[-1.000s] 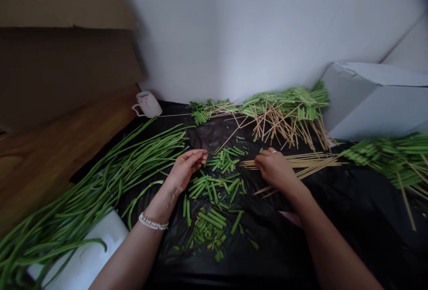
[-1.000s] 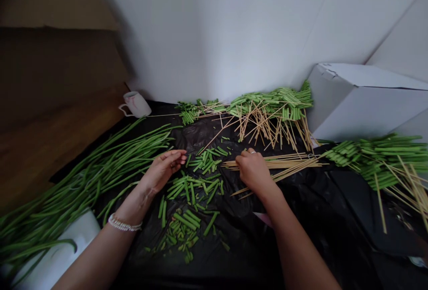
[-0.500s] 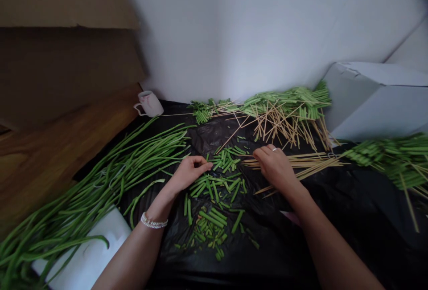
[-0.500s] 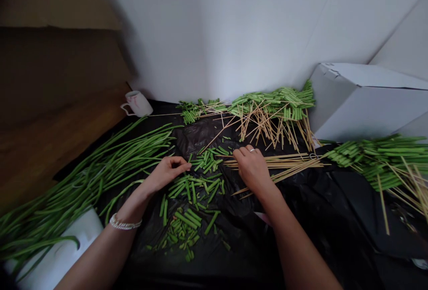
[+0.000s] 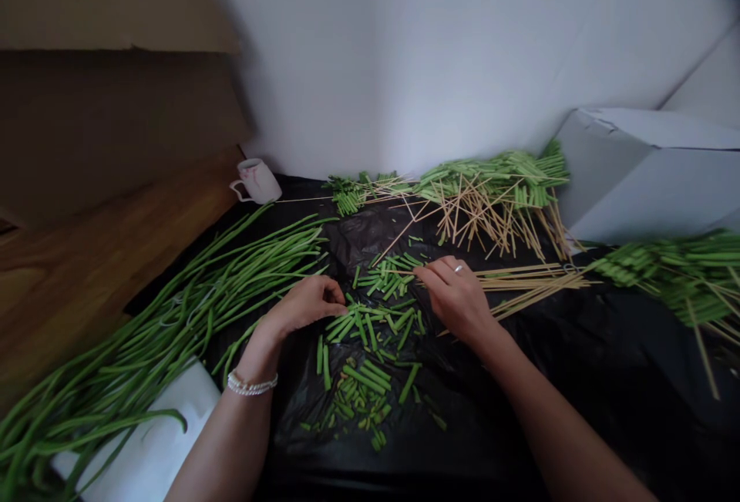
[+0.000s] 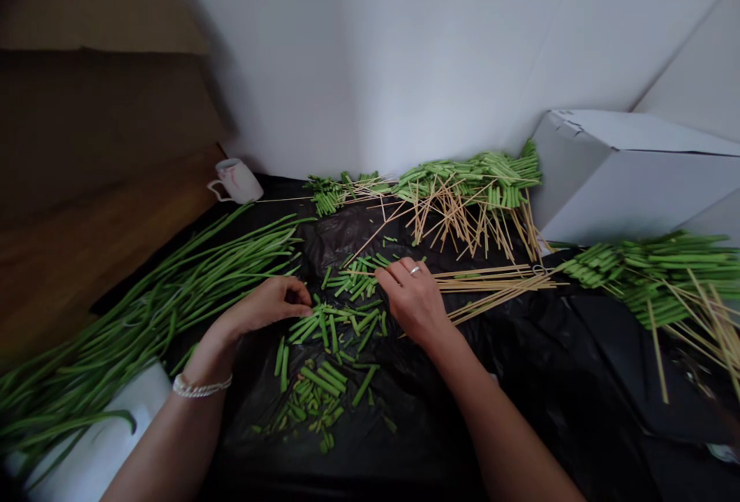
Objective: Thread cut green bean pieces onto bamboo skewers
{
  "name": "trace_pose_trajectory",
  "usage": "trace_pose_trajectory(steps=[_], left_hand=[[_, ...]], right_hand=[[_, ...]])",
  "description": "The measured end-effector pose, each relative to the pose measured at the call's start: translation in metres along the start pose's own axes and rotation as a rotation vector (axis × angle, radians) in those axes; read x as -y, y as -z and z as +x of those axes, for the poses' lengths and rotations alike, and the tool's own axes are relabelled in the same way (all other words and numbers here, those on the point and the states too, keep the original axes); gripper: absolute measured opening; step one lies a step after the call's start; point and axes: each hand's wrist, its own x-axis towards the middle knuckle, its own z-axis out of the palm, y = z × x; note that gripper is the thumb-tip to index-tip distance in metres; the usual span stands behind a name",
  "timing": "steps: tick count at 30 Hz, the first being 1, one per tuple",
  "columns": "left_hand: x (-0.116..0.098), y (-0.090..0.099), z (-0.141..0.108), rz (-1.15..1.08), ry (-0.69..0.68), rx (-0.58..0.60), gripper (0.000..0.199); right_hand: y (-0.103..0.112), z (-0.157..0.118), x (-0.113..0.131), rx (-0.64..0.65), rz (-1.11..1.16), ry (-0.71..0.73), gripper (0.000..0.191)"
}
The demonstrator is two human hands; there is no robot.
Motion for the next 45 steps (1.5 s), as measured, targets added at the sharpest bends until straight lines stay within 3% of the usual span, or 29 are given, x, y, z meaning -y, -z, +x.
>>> trace_pose_trajectory(steps=[9,15,22,26,33,45], left_hand=[[-0.009,-0.005,0.0,0.081,-0.127,0.026,0.014],[-0.022,-0.008,0.0,0.07,-0.16,-0.108,0.014],[-0.03,-0.018,0.01,-0.4,-0.099,-0.313,0.022],[-0.034,-0.028,0.014,-0.655,-0.017,-0.303,0.035],[-0.034,-0.033,0.013,-1.05,0.126,-0.234,0.035],[-0.037,-0.038,0.013,-1.117,0.135,-0.179,0.035]], right_hand=[[-0.001,-0.001,0.004,0.003,0.001,0.026,0.029],[0.0,-0.001,0.006,-0.065,0.006,0.034,0.029],[-0.003,-0.005,0.01,-0.144,-0.036,0.027,0.032],[-0.002,-0.005,0.015,-0.157,-0.03,0.035,0.03],[-0.002,-0.004,0.023,-0.138,-0.041,0.07,0.028],[-0.005,-0.007,0.028,-0.12,-0.069,0.063,0.032]])
